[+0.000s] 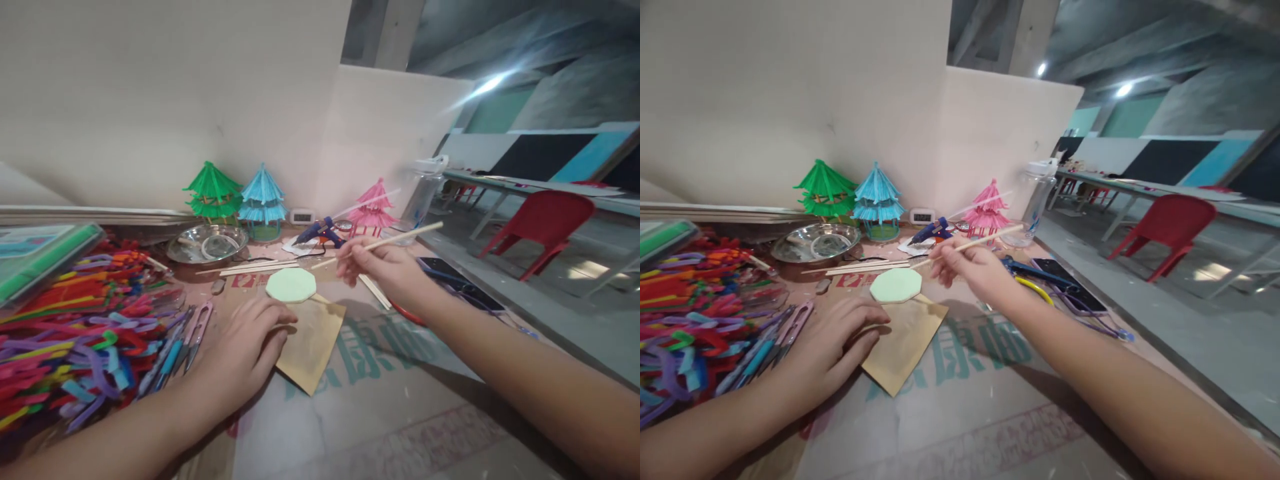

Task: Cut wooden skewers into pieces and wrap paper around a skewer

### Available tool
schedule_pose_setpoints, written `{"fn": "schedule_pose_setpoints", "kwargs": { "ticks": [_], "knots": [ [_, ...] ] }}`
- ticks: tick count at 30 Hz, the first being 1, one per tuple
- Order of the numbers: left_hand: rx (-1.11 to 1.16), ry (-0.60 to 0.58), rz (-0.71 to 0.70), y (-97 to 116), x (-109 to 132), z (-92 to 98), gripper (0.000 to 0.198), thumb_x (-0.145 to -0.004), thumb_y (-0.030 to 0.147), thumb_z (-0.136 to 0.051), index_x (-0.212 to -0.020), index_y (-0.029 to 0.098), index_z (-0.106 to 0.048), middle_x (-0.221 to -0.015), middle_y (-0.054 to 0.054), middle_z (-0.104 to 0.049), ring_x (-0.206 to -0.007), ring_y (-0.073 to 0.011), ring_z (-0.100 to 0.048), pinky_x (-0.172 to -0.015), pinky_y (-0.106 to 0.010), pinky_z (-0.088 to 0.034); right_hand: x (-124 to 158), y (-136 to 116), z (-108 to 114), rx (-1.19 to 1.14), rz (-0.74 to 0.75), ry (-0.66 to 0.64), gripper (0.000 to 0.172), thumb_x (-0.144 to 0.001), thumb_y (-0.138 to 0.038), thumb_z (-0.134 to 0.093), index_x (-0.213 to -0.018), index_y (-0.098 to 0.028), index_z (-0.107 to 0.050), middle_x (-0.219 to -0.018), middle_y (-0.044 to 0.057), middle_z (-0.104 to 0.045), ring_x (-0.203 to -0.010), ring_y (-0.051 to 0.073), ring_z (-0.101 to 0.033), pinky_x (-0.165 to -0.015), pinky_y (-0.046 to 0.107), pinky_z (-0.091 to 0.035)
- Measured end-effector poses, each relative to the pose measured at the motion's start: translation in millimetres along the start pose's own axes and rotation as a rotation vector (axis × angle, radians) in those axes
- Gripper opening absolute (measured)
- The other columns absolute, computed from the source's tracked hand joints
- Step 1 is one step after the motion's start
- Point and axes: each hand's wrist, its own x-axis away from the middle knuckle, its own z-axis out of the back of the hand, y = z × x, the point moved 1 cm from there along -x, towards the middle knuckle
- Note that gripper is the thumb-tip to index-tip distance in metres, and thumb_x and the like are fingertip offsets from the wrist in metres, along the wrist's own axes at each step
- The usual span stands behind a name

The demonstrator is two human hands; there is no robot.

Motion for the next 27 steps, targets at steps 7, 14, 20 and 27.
{"fn": "schedule_pose_setpoints", "kwargs": {
  "ticks": [7,14,20,27],
  "knots": [
    [-0.059,-0.060,0.034,-3,0,-3.0,0.017,-0.089,0.020,-0.043,-0.097,0.021,-0.058,-0.099,-0.005,-0.064,-0.095,-0.0224,-0.058,-0.081,-0.037,-0.046,-15,-7,50,0.849,-0.373,-0.098,0.053,-0.090,-0.058,-0.041,-0.060,-0.017,-0.057,-0.037,-0.002,-0.050,-0.035,0.010,-0.044,-0.042,0.022,-0.033],
    [-0.045,-0.086,0.037,-3,-1,-3.6,0.019,-0.089,0.023,-0.041,-0.094,0.021,-0.059,-0.098,-0.005,-0.063,-0.094,-0.0226,-0.058,-0.080,-0.037,-0.047,-17,12,38,1.323,-0.491,-0.204,0.058,-0.097,-0.046,-0.031,-0.067,-0.016,-0.072,-0.051,0.005,-0.064,-0.051,0.015,-0.060,-0.054,0.024,-0.041],
    [-0.058,-0.082,0.010,-5,-1,-4.4,0.021,-0.090,0.024,-0.039,-0.092,0.022,-0.060,-0.096,-0.005,-0.063,-0.091,-0.0223,-0.058,-0.078,-0.036,-0.047,-14,24,33,1.514,-0.426,-0.203,0.050,-0.093,-0.045,-0.041,-0.086,-0.009,-0.074,-0.088,0.020,-0.072,-0.086,0.028,-0.067,-0.070,0.030,-0.044],
    [-0.055,-0.090,0.006,-6,-2,-5.8,0.021,-0.090,0.024,-0.040,-0.091,0.022,-0.061,-0.097,-0.004,-0.062,-0.093,-0.0220,-0.058,-0.079,-0.035,-0.047,-16,21,38,1.550,-0.397,-0.254,0.047,-0.092,-0.048,-0.041,-0.085,-0.015,-0.074,-0.086,0.014,-0.073,-0.080,0.025,-0.067,-0.064,0.028,-0.042]
  ]
}}
